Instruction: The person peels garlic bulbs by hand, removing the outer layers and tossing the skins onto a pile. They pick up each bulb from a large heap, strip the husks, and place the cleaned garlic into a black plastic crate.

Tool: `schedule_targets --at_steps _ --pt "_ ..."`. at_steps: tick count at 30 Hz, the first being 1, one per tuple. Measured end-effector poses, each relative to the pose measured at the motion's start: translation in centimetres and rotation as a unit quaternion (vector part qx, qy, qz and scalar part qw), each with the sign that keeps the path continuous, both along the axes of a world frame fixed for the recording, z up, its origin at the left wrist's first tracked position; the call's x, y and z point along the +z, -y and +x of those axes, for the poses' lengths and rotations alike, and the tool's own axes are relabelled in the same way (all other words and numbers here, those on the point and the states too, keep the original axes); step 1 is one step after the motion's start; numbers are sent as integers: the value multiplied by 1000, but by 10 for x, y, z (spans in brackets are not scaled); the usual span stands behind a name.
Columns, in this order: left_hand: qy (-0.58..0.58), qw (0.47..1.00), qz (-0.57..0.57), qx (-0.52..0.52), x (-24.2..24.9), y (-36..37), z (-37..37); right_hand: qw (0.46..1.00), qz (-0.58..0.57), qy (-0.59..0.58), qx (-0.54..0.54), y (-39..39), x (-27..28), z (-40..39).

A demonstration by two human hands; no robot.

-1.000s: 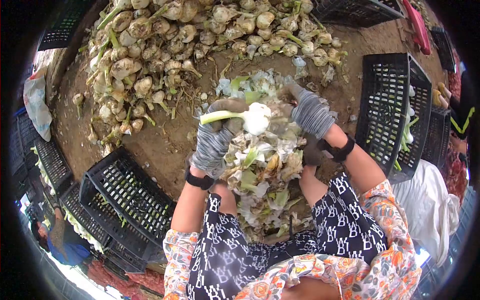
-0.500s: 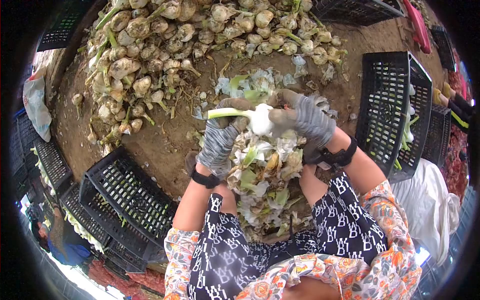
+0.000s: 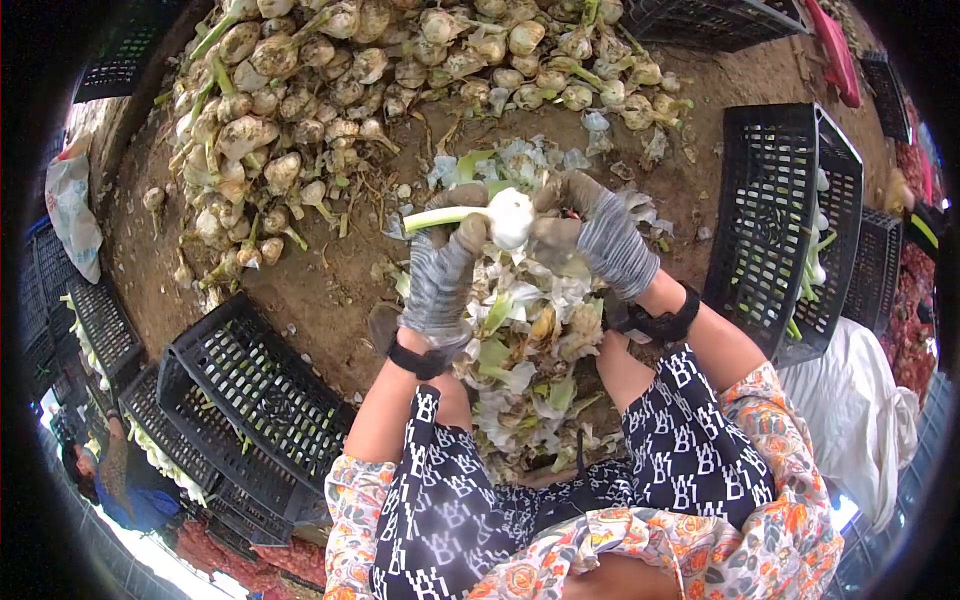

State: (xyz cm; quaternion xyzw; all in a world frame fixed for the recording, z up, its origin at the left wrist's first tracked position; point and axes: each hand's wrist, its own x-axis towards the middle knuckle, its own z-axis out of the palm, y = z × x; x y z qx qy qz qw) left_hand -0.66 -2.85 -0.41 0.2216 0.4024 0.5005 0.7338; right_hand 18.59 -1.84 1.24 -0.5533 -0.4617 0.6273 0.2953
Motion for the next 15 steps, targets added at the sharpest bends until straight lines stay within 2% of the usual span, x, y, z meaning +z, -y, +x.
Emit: schedule_targets --at_steps 3,6,7,10,14,15 --pt "38 997 -47 45 -9 3 4 990 128 46 40 2 -8 3" --pt "133 990 -41 -1 -9 4 -5 993 -21 113 -22 -8 -16 24" --pt "102 994 -18 24 -2 5 -1 995 -58 44 -67 -6 -12 25" --pt "37 999 25 -2 3 0 0 993 -70 -98 -16 -2 16 15" --pt "-103 989 73 -71 12 -4 2 993 70 66 68 -3 3 1" --pt "-145 982 87 -80 8 -2 2 999 -10 29 40 -5 5 2"
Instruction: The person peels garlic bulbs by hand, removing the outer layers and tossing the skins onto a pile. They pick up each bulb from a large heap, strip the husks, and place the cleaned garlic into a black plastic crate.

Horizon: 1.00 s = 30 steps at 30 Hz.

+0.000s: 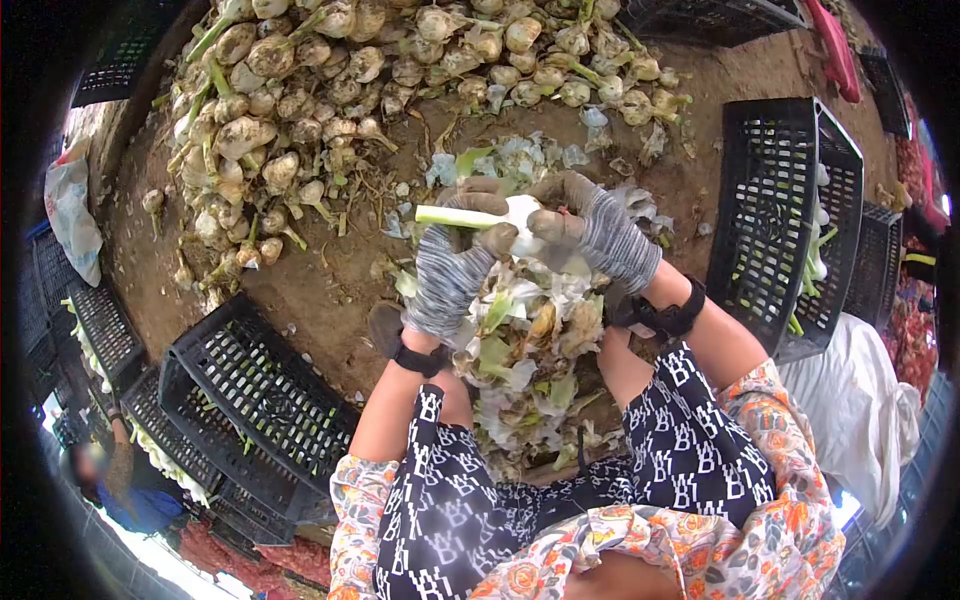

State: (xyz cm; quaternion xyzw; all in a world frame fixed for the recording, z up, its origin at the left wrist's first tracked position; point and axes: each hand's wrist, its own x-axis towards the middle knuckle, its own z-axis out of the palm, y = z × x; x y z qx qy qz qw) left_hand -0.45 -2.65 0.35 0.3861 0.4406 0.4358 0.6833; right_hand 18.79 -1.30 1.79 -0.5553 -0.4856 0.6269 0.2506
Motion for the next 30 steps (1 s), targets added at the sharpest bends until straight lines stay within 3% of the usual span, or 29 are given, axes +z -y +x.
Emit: schedule_targets --at_steps 3,5,6,9,12,15,16,20,23,26,30 --pt "-29 999 -25 -7 -2 3 -2 999 -7 23 34 -1 -2 4" --pt "7 996 -94 -4 8 2 -5 996 -62 -64 10 -1 2 9" --pt "5 998 -69 -3 8 2 -5 990 -88 -109 -2 -1 4 11" --pt "-1 998 -66 8 6 3 -4 994 -47 -93 -8 -2 -2 13" --pt "12 998 -62 29 8 4 1 998 -4 46 32 -1 -5 13" --pt "-22 997 -73 27 9 6 2 993 88 73 38 -1 -7 5" --pt "-21 997 -71 26 9 7 1 991 36 110 68 -4 2 6" --pt "3 996 -83 24 4 6 -4 998 32 -34 51 -2 -1 13" --pt "2 997 -71 36 3 7 -3 991 -97 -94 -22 -5 12 7" --pt "11 999 -22 20 0 6 -1 996 -16 69 53 -11 6 3" --pt "14 1000 3 5 -1 7 -1 988 52 87 118 -9 -13 18"
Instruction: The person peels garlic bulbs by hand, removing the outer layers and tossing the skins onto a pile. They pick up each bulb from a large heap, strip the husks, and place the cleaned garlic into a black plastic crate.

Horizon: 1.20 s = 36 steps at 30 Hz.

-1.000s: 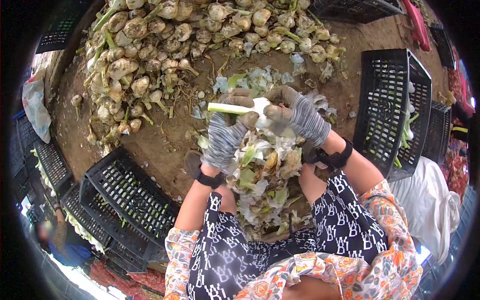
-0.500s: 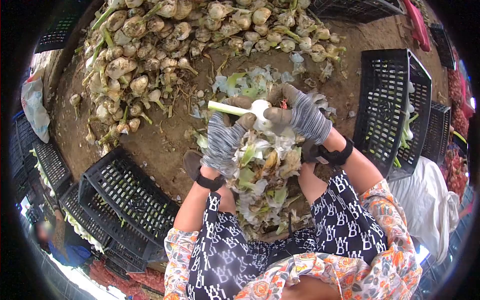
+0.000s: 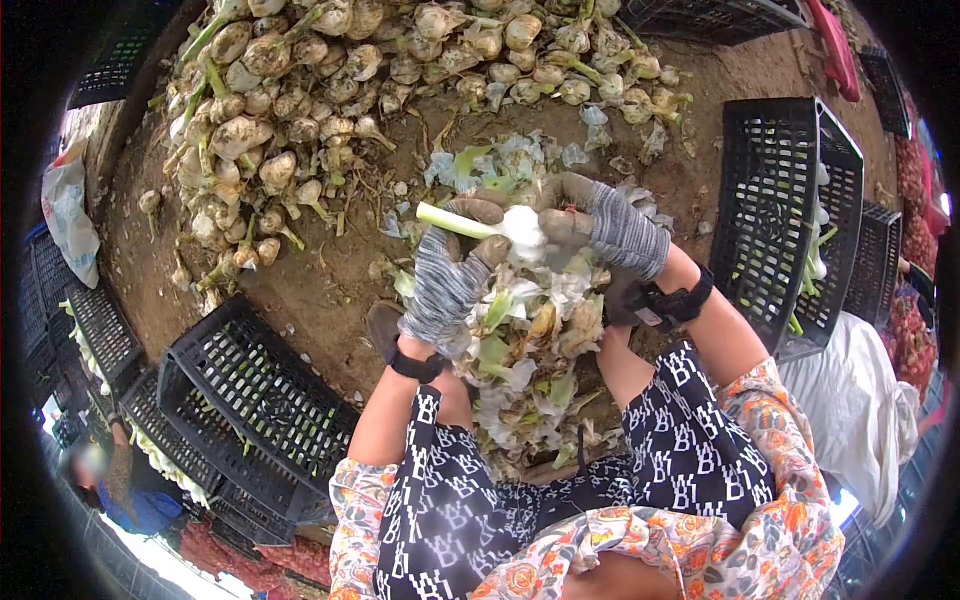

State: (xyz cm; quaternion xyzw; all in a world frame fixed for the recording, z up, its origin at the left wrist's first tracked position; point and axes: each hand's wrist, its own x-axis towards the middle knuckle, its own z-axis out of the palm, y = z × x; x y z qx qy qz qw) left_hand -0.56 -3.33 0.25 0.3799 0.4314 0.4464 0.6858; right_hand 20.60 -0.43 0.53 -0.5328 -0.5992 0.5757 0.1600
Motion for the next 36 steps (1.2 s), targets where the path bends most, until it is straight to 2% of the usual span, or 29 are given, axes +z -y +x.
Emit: schedule_targets --at_steps 3,6,9,10,13,16,18,19,23,24,27,29,31,34,36 --pt "43 998 -33 6 -3 -2 -5 977 -125 -161 -70 2 7 -1" --pt "19 1000 -6 18 0 -2 -2 977 -120 -132 -115 -1 17 -10" --pt "-41 998 50 21 -2 -1 0 998 6 37 -45 -2 28 -18" --pt "-67 994 79 21 -3 -1 1 997 54 8 -63 1 30 -17" --pt "-8 999 6 41 3 2 3 993 86 -28 -78 6 18 -11" --pt "135 986 -61 74 2 5 5 986 89 135 -49 9 -4 3" --pt "137 985 -74 70 5 4 5 992 -53 -10 -117 11 -3 8" --pt "138 985 -81 68 6 4 5 977 -125 -83 -149 10 2 8" --pt "92 994 -50 34 -3 4 5 988 -85 -109 -69 4 13 -1" --pt "101 993 -48 38 0 4 5 997 -48 7 -56 0 22 -13" --pt "124 989 -59 50 5 2 7 998 -33 -37 -29 -2 17 -6" --pt "131 986 -92 48 0 2 5 980 -123 -130 -87 3 23 -7" --pt "111 989 -80 55 1 2 7 938 -217 -224 -152 5 33 -10" --pt "54 997 -27 55 1 1 6 947 -199 -190 -164 -1 34 -10" --pt "13 998 19 60 0 2 7 975 -133 -115 -135 5 31 -18"
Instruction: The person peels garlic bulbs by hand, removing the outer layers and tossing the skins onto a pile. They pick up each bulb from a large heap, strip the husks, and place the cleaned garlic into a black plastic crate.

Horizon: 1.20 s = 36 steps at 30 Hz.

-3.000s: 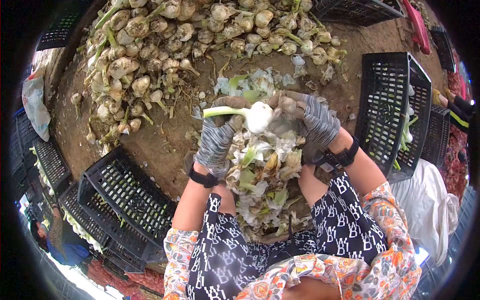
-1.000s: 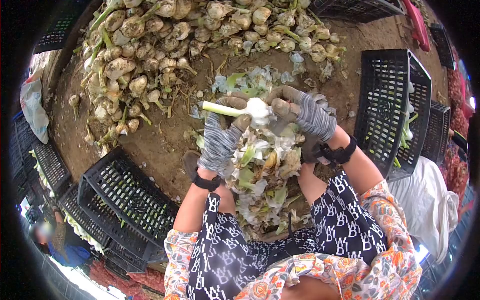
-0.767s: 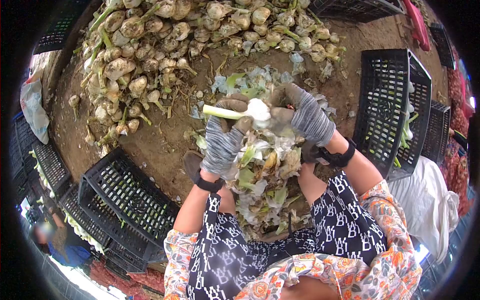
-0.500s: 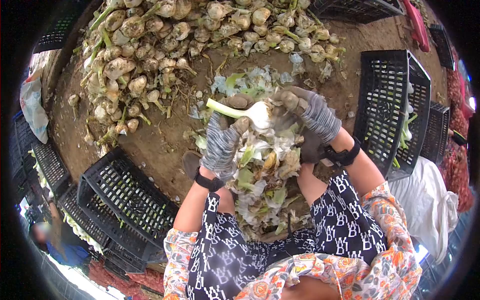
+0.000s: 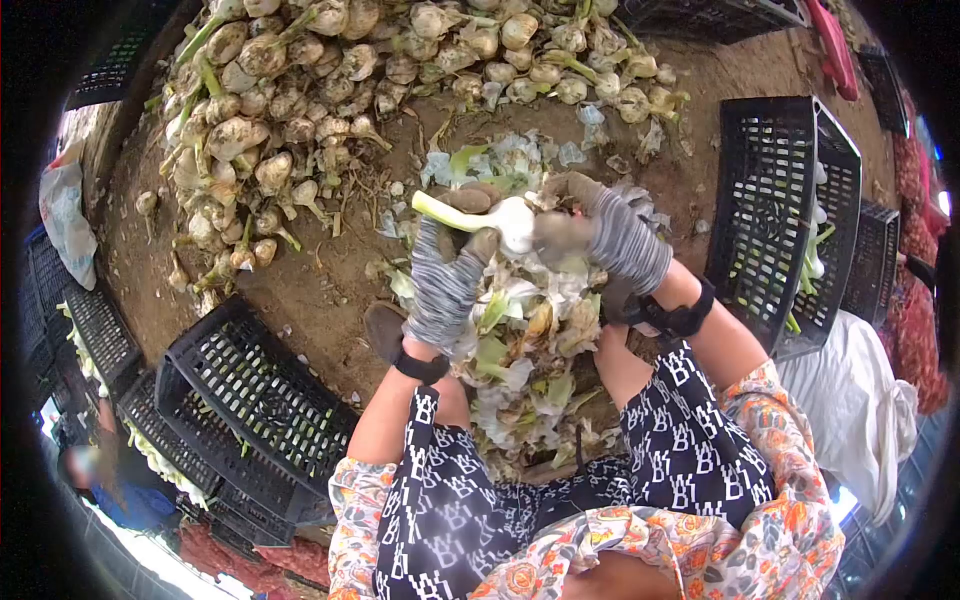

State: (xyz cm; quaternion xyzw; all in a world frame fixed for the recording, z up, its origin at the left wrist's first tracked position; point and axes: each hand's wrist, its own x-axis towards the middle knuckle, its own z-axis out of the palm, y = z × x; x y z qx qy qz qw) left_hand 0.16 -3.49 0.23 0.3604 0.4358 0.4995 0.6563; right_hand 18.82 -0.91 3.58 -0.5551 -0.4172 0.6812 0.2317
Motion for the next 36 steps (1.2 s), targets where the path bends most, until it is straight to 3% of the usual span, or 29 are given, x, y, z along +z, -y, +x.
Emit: schedule_targets --at_steps 1,2,5,8,11,13,16,19,24,26,28,30,31,32,34,36 --pt "-19 1000 20 6 0 2 2 999 31 40 16 4 -1 -3" --pt "-38 998 40 12 0 3 3 968 172 169 67 5 -1 -3" --pt "87 995 -1 39 3 0 3 979 162 114 51 6 -21 11" --pt "200 973 -107 40 2 0 -1 999 -32 1 -43 5 -13 19" --pt "235 959 -153 48 8 1 3 989 142 38 18 -1 1 14" --pt "220 964 -145 44 4 2 6 999 4 -2 -32 -1 10 -1" --pt "244 954 -169 44 0 -2 1 998 49 34 34 0 -5 -4" --pt "279 941 -173 81 -2 -2 2 987 -74 -128 -70 7 -3 -3" --pt "271 949 -131 99 -1 0 9 998 10 -47 -46 13 -17 -2" --pt "241 958 -107 110 1 0 11 979 137 145 49 15 -23 -6" --pt "202 969 -86 116 2 1 13 989 117 90 9 21 -27 -6" --pt "272 951 -102 111 -6 2 11 978 165 128 16 19 -24 1" --pt "306 940 -108 107 -2 -1 10 981 137 140 5 18 -34 8" --pt "343 896 -236 154 6 1 10 982 109 151 -5 19 -52 18" --pt "380 871 -286 124 -3 2 2 977 98 190 0 16 -49 25" --pt "418 851 -300 102 -19 4 -5 997 -2 52 -64 14 -20 16"
